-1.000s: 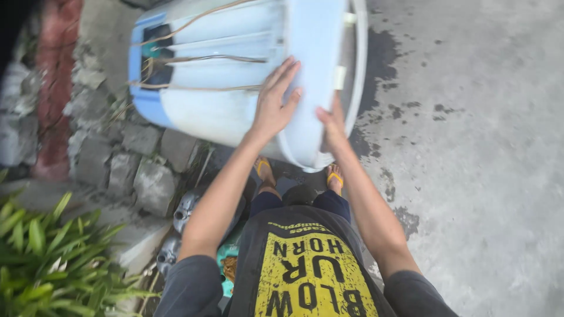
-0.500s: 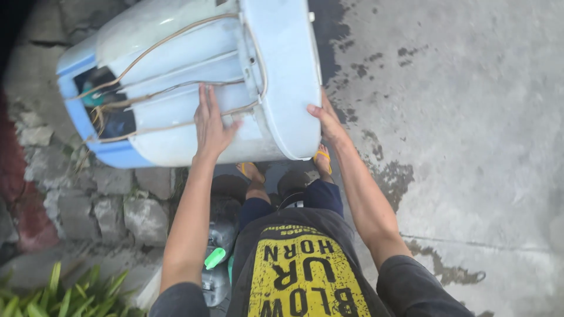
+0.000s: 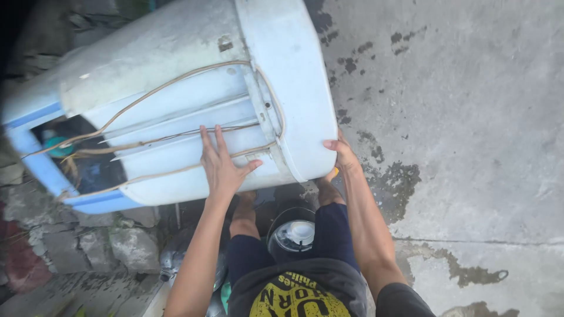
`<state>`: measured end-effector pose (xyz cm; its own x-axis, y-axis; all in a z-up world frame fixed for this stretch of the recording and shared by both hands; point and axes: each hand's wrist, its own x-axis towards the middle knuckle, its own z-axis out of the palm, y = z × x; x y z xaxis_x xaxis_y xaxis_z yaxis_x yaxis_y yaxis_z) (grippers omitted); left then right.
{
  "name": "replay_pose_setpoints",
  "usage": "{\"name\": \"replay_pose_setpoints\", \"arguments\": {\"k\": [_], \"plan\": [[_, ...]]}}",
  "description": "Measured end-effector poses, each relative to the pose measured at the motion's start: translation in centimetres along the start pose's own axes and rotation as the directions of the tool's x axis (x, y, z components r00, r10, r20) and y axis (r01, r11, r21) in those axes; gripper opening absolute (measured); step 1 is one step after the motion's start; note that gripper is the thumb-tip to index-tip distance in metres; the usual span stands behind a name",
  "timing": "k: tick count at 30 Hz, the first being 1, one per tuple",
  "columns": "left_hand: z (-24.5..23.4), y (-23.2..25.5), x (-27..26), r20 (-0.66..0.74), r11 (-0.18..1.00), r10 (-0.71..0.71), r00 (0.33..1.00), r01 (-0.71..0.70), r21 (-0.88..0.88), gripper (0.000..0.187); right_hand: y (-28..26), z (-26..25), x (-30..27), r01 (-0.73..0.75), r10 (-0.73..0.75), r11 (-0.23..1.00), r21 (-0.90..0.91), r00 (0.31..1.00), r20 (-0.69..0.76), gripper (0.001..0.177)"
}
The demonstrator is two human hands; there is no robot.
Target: Cleaning the components and housing of a dismantled washing machine.
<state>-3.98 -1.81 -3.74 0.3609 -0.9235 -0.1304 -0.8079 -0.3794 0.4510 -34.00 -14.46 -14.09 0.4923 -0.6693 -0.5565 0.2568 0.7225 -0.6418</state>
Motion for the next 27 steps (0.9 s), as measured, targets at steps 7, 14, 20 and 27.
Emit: {"name": "replay_pose_setpoints", "arguments": {"k": [7,14,20,27], "plan": [[8.0,3.8,1.2,0.012,0.996,-0.031,0.999,0.03,0.081,0.138,4.0,-10.6,3.8,-0.049,0.045,0.99,0.13,0.998,0.034,0.105],[13.2,5.4,2.8,0.015,0.99,-0.025,1.0,0.023,0.142,0.136,6.0,-15.8,6.5,-0.113,0.104,0.967,0.227,0.993,0.052,0.105],[16.0,7.2,4.9,0.083,0.984,-0.027,0.996,0.012,0.177,0.139,6.8,-19.3,9.1,-0.163,0.153,0.956,0.244,0.986,0.06,0.103],[18.6,8.2,6.2,0.149,0.988,-0.1,0.984,0.081,0.129,0.136,7.2,-21.6,10.9,-0.26,0.267,0.925,0.277,0.964,0.012,0.097]]}}
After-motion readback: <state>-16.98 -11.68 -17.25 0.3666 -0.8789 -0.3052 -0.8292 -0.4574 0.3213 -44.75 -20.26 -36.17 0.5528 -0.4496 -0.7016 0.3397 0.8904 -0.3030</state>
